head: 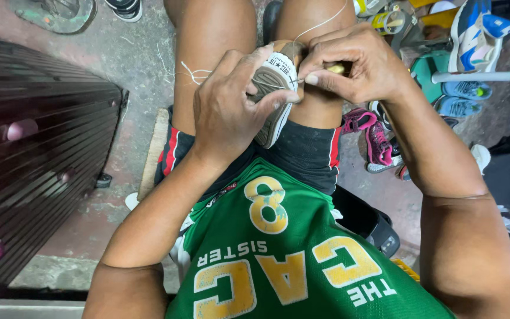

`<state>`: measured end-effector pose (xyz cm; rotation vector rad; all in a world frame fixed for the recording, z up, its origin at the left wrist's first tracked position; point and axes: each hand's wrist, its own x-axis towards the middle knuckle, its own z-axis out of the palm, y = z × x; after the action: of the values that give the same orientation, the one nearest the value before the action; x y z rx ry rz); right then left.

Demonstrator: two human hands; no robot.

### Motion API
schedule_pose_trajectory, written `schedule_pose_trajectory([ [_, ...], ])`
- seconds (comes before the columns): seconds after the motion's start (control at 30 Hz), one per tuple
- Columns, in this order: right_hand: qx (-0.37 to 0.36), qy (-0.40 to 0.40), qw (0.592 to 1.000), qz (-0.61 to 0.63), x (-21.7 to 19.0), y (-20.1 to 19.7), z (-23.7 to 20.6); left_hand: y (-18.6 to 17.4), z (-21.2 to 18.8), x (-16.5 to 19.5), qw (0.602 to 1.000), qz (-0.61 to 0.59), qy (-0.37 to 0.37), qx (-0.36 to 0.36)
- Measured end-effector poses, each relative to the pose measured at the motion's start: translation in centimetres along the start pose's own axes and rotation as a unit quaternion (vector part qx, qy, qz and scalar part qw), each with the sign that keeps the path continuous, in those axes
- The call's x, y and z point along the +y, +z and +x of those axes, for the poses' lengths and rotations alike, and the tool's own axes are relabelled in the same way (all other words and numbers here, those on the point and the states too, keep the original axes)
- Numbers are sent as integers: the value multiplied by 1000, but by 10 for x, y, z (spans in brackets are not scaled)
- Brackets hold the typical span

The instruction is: The person sits on the floor of a shoe repair shop stitching the sole of a canvas sneaker with needle and thread, pulling stitches tight by hand. At the end they use pliers to grip and pull the needle and thread through the shoe.

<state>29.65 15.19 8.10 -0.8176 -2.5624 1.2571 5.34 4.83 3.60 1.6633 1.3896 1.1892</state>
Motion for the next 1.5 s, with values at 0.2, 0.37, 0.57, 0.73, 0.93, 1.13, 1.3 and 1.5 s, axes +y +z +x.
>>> schedule_pose_trajectory([
  [0.2, 4, 16, 1000, 5, 6, 11, 2, -3, -3, -7, 999, -36, -5, 2],
  [0.37, 2, 59, 998, 11, 1, 18, 13, -7, -1, -11, 1000, -27, -1, 4],
  [0.57, 25, 59, 997, -47, -18, 22, 26, -16, -8, -21, 999, -27, 12, 17],
  [0.73, -7, 71, 997, 26, -23, 10, 13, -38, -41, -38, 977, -155, -145, 5],
  [0.93, 7, 90, 994, 62, -15, 15, 0, -82, -59, -72, 947, 208, -223, 103],
  [1.13, 19, 102, 993, 54, -20, 19, 1, -42, -46, -30, 990, 114, 50, 68],
  [1.3, 32, 63, 997, 12, -28, 17, 2, -16, -47, -18, 990, -45, -134, -16],
  [1.5, 49, 17, 998, -26, -32, 19, 1, -33, -51, -28, 759, -590, -264, 71],
])
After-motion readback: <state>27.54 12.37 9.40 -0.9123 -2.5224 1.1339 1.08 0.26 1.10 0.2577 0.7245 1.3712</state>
